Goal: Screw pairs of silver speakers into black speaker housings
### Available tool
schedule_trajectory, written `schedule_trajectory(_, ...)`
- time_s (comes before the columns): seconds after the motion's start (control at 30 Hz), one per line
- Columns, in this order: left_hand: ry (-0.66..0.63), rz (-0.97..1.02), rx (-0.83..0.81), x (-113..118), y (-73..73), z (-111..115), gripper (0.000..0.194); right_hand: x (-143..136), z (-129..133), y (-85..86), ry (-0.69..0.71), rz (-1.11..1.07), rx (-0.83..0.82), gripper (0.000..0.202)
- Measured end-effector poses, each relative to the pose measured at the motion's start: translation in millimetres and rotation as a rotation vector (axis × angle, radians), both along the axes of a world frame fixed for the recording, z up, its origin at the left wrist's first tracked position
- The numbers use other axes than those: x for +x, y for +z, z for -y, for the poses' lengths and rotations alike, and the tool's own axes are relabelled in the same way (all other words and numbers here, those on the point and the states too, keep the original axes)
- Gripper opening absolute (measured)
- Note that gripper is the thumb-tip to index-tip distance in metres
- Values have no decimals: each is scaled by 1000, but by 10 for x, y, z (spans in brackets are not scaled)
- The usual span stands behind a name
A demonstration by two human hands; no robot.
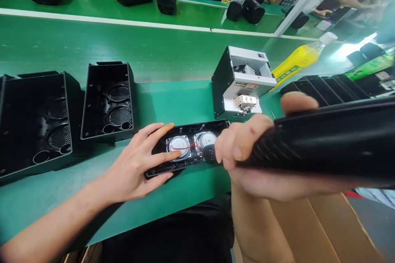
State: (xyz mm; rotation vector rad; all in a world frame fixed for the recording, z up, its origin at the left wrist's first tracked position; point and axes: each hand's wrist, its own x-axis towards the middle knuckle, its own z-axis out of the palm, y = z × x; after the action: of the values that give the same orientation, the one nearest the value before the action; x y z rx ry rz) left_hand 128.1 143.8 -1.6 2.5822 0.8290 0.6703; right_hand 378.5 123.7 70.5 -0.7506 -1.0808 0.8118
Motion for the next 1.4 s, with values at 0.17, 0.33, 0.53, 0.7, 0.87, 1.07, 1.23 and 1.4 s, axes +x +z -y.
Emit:
schedule_trajectory(0.17,-10,17,2,8,-9,-11,36,-241,-40,-104,55,-120,7,46)
schedule_trajectory(0.33,-14,29,-10,6,-18,-15,36,-178,-42,-155,89,-135,34,45)
schedule_trajectory(0.53,-16,23,-11,2,-22,-15,36,-175,-63,-202,72,-114,43,48)
schedule_trajectory(0.7,-5,24,-10,10,-7,-6,35,-181,-125,-238,116,-115,65,52)
schedule_trajectory(0.87,-25,56,24,8,-44,-18,35,-107,-187,-278,214,-15,121,55)
schedule_trajectory(1.07,-68,78,53,9,-81,-52,35,-92,-167,-339,316,31,153,48)
schedule_trajectory(1.23,-76,88,60,24,-91,-59,36,-144,-178,-368,318,-70,201,62)
schedule_trajectory(1.4,-79,90,59,25,-88,-55,36,-217,-168,-375,361,-50,214,65)
